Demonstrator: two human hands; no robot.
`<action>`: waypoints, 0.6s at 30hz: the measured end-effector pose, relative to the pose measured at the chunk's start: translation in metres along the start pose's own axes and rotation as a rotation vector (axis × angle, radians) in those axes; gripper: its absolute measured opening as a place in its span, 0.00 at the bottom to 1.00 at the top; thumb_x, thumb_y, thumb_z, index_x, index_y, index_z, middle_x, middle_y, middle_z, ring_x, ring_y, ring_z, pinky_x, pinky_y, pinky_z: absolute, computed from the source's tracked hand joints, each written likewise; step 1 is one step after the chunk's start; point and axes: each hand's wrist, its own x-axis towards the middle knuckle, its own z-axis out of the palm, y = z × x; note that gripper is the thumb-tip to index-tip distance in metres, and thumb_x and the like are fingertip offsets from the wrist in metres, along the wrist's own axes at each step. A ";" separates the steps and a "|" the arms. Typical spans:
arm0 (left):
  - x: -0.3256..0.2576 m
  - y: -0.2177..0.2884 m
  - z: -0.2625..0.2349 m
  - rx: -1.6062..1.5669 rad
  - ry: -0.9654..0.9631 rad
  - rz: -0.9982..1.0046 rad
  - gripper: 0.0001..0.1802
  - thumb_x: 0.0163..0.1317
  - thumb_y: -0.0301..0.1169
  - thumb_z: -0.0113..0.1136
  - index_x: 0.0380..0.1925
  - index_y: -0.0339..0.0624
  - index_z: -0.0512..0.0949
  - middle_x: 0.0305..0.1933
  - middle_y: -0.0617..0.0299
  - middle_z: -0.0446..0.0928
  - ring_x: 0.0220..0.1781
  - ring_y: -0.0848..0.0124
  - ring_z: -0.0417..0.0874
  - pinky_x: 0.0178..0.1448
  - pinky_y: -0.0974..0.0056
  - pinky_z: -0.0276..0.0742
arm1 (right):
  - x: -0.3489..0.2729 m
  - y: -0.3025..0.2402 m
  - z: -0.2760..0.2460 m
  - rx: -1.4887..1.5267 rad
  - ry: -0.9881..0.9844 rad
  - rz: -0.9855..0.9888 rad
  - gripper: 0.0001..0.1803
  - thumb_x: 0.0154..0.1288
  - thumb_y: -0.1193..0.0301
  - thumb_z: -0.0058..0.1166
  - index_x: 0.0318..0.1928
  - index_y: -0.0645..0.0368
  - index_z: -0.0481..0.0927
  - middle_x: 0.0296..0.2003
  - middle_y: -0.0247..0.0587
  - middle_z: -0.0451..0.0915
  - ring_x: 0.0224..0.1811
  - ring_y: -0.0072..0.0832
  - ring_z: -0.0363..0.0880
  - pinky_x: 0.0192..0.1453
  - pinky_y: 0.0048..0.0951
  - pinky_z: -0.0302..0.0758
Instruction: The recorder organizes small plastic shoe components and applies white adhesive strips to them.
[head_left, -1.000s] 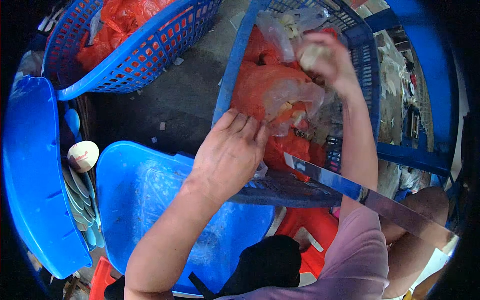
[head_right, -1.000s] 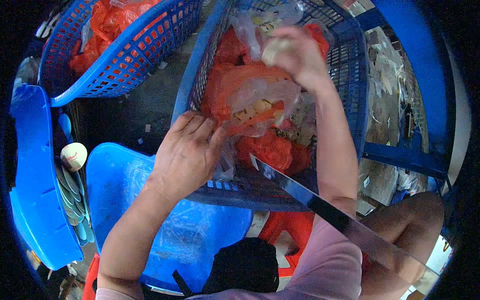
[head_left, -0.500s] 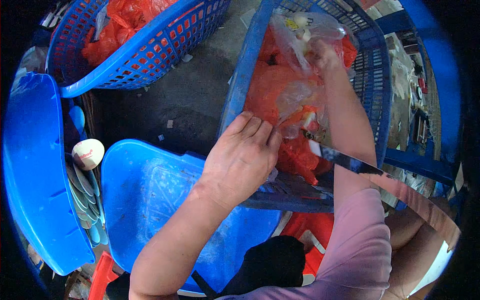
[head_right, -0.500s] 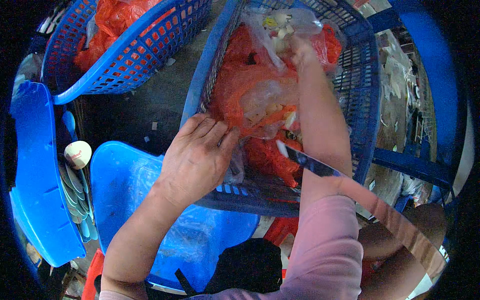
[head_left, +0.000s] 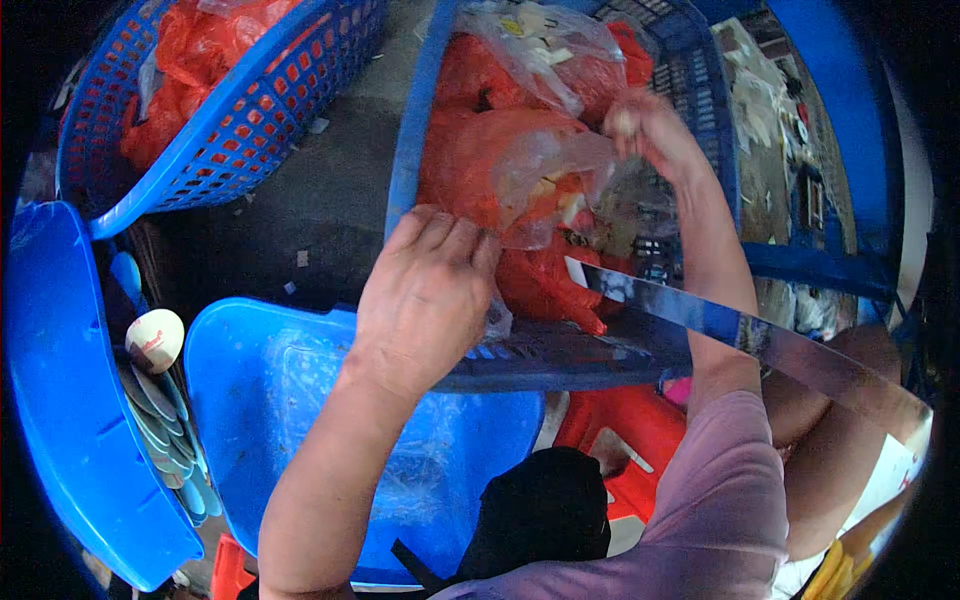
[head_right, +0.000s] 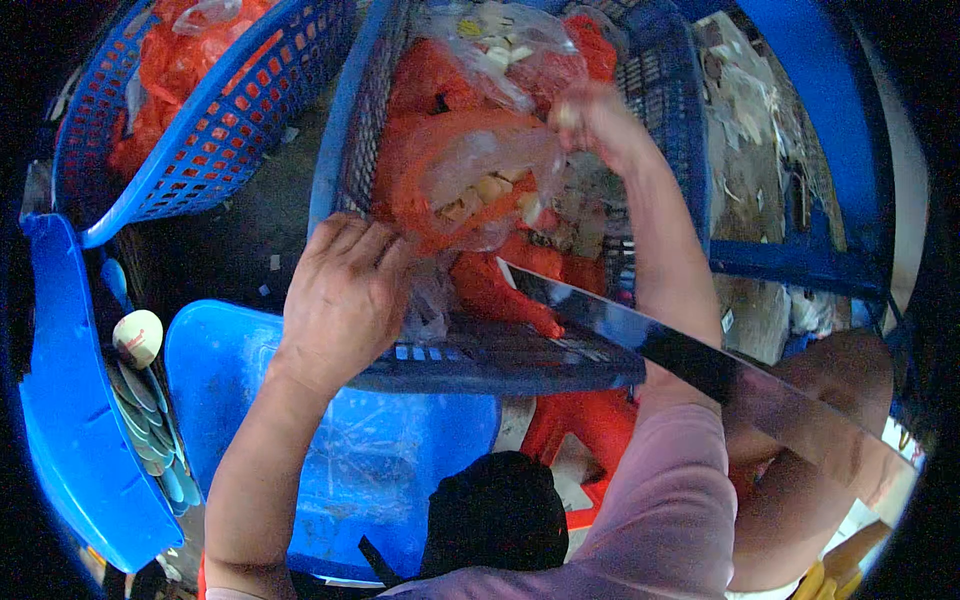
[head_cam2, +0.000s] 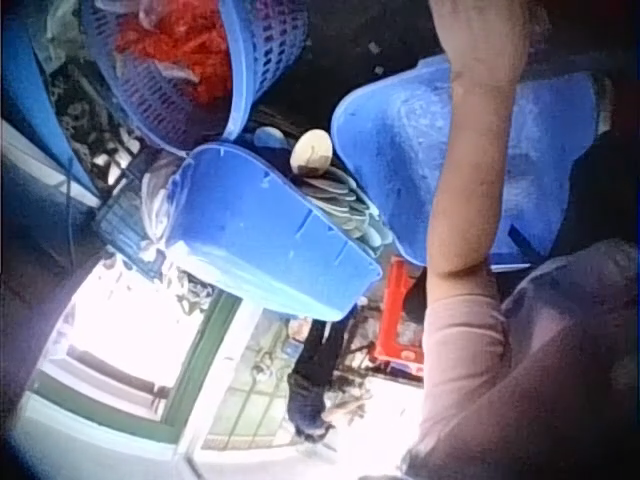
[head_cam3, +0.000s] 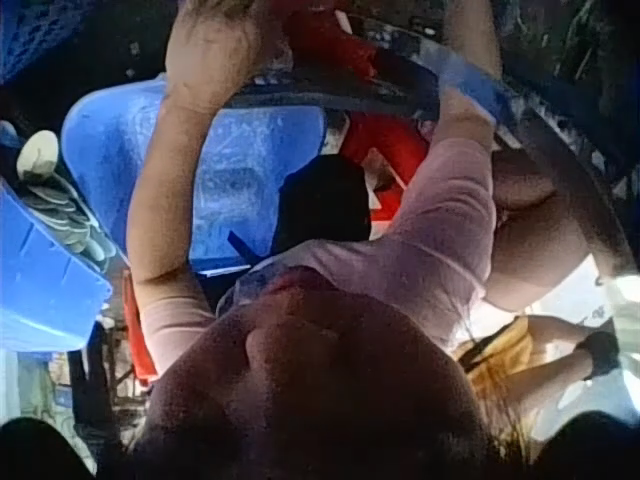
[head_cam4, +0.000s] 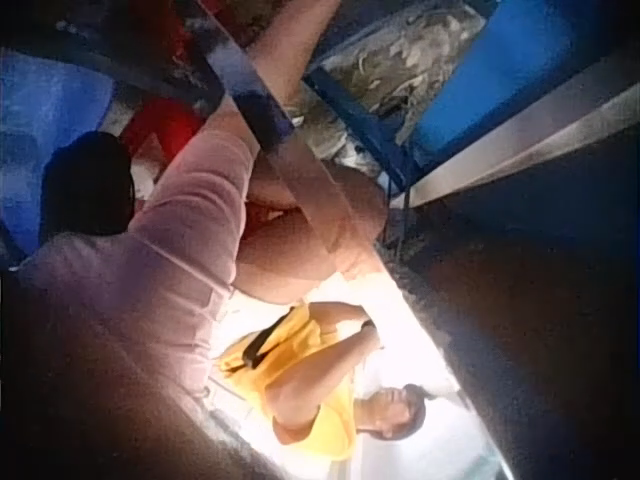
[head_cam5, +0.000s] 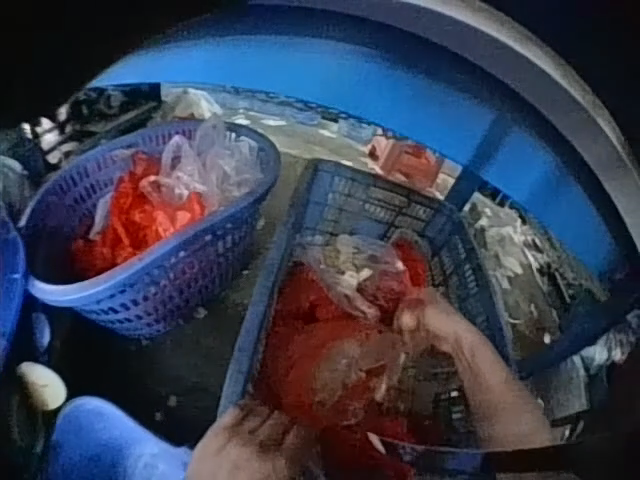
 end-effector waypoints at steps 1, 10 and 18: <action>0.001 0.000 0.001 0.009 0.003 -0.010 0.13 0.44 0.27 0.56 0.34 0.39 0.75 0.37 0.56 0.76 0.44 0.62 0.75 0.58 0.59 0.64 | -0.024 -0.003 0.004 -0.008 -0.264 0.138 0.07 0.58 0.71 0.50 0.34 0.62 0.74 0.35 0.44 0.77 0.33 0.28 0.78 0.37 0.31 0.76; 0.004 0.001 0.007 0.034 0.083 0.038 0.10 0.46 0.27 0.54 0.31 0.39 0.75 0.33 0.57 0.75 0.41 0.62 0.75 0.55 0.60 0.65 | 0.001 0.042 0.104 -1.162 -0.065 -0.026 0.21 0.57 0.70 0.47 0.53 0.63 0.71 0.52 0.52 0.70 0.56 0.45 0.67 0.61 0.42 0.61; 0.001 -0.001 0.005 0.038 0.123 0.032 0.08 0.44 0.27 0.55 0.28 0.40 0.75 0.30 0.58 0.74 0.40 0.65 0.75 0.53 0.63 0.65 | 0.024 0.074 0.124 -1.657 0.172 0.007 0.26 0.58 0.64 0.47 0.57 0.59 0.68 0.59 0.49 0.63 0.61 0.45 0.60 0.65 0.47 0.55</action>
